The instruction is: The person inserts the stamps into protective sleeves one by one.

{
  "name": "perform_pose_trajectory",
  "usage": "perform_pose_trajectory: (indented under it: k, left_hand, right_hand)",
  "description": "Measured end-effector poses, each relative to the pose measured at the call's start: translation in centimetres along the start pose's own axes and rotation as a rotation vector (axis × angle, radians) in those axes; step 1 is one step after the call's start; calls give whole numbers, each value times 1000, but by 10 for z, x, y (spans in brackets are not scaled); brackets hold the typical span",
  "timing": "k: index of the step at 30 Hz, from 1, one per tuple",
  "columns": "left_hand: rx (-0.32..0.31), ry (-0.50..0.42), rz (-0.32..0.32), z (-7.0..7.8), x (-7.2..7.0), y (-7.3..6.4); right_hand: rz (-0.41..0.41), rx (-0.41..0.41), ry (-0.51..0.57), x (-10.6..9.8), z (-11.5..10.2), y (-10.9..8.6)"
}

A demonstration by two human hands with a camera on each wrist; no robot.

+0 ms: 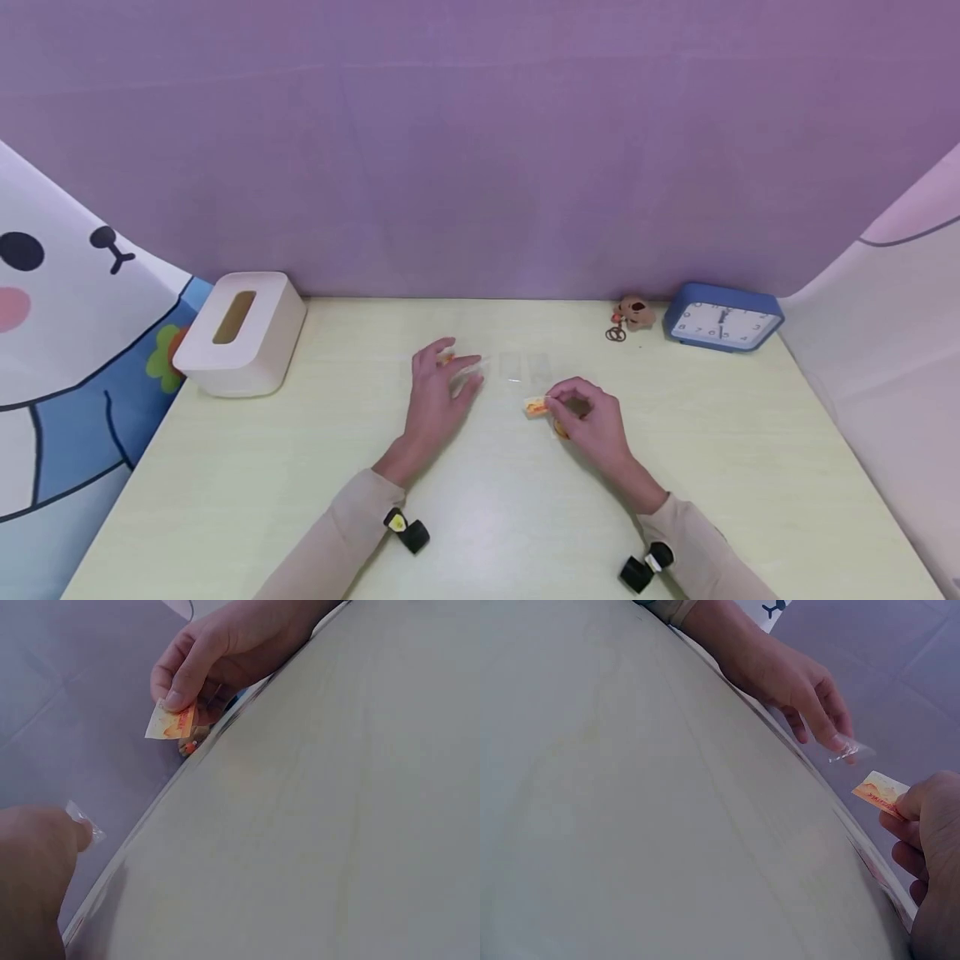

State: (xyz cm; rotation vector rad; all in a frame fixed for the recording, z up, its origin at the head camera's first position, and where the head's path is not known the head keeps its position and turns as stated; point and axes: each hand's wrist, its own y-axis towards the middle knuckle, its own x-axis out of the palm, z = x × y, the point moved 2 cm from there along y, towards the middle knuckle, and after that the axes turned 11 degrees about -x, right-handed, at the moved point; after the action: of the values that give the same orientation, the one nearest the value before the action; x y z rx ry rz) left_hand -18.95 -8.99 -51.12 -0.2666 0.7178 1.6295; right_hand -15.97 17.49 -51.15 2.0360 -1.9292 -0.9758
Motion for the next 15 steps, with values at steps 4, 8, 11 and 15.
perform_pose_trajectory:
  k: [4, 8, 11, 15]
  left_hand:
    - [-21, -98, -27, 5, 0, -7]
    - [-20, -196, -43, 8, 0, -14]
    - [-10, -234, -62, 9, 0, -19]
    - [-30, -247, -96, 11, 1, -24]
  right_hand:
    - [3, -7, -4, 0, 0, 0]
    - [0, -2, -8, -1, 1, -1]
    - [-1, 2, -2, -1, 2, -1]
    - [3, -2, 10, -1, 0, -1]
